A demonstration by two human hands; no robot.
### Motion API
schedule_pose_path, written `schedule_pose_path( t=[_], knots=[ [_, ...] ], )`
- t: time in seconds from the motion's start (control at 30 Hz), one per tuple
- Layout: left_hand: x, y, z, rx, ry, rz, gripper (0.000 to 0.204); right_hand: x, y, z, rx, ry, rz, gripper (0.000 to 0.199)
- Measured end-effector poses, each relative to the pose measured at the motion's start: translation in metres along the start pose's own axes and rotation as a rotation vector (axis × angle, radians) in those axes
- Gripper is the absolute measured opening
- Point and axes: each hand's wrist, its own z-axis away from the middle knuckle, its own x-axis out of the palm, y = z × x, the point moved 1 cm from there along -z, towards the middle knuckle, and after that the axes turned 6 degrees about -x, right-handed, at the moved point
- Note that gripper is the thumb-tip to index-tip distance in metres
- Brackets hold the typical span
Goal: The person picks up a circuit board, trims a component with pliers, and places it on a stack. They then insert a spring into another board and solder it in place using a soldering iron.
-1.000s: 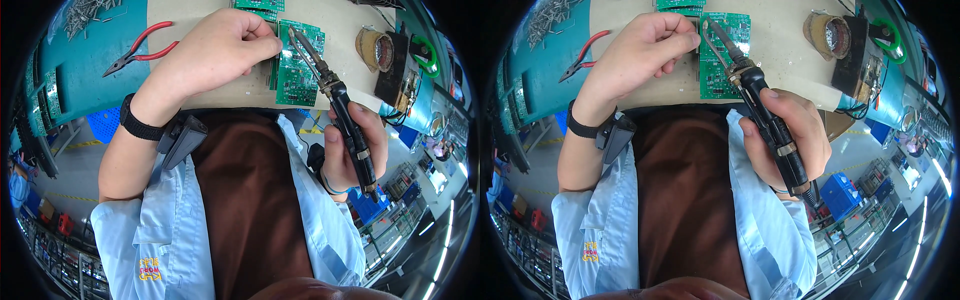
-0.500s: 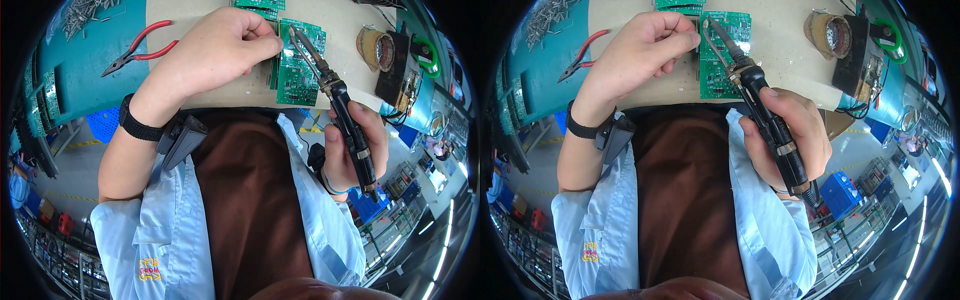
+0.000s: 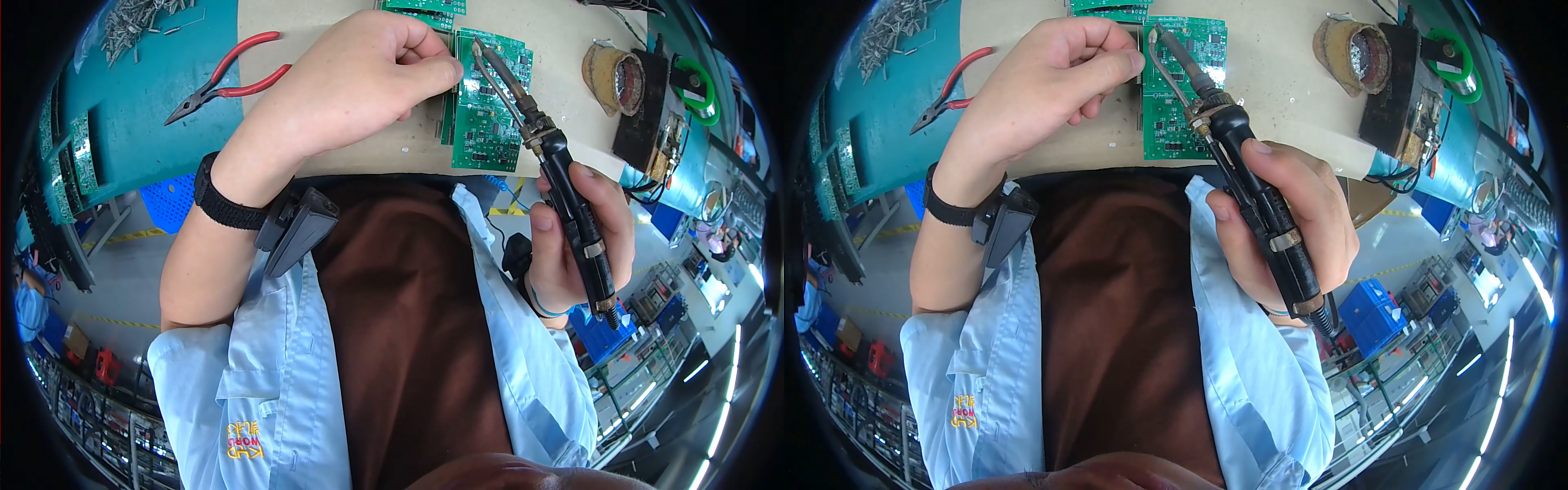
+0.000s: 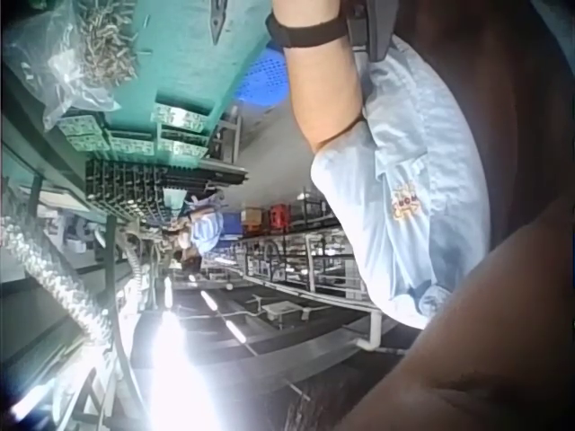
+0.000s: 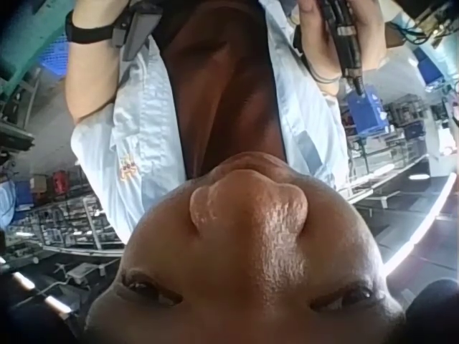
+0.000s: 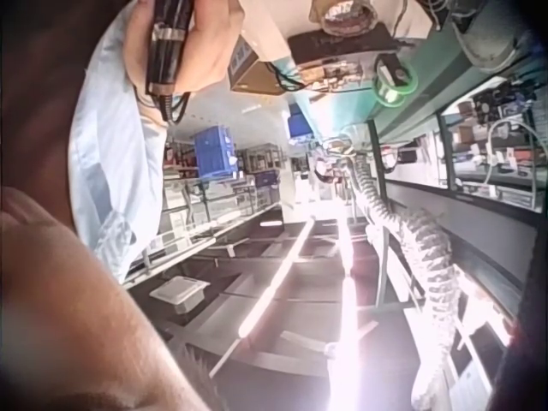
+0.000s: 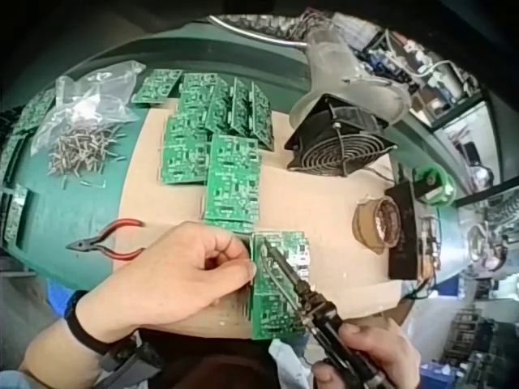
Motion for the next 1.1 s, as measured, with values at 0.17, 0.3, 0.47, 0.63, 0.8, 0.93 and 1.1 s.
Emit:
schedule_pose_path(
  t=[0.17, 0.3, 0.47, 0.63, 0.8, 0.93, 1.1],
  knots=[
    [-0.001, -0.001, 0.0, 0.015, -0.003, -0.001, 0.022, -0.004, 0.003, 0.006, 0.008, 0.033, -0.052, 0.046],
    [0.0, 0.0, 0.001, 0.016, 0.004, -0.003, 0.022, -0.004, 0.0, 0.005, -0.012, 0.054, -0.016, 0.047],
    [0.001, -0.002, 0.0, 0.016, 0.009, 0.006, 0.022, -0.006, 0.003, 0.007, -0.018, 0.052, -0.016, 0.046],
    [-0.001, -0.003, 0.0, 0.01, 0.002, 0.009, 0.022, -0.006, 0.004, 0.009, -0.03, 0.072, -0.041, 0.047],
    [-0.005, 0.004, -0.004, -0.031, -0.047, -0.024, 0.021, -0.011, 0.003, 0.015, -0.052, 0.094, -0.088, 0.05],
    [-0.006, 0.016, -0.002, -0.091, -0.088, -0.054, 0.019, -0.017, -0.002, 0.016, -0.044, 0.015, -0.005, 0.049],
    [-0.002, 0.018, 0.001, -0.046, -0.037, 0.0, 0.026, -0.019, 0.0, 0.018, -0.094, 0.033, -0.045, 0.046]
  ],
)
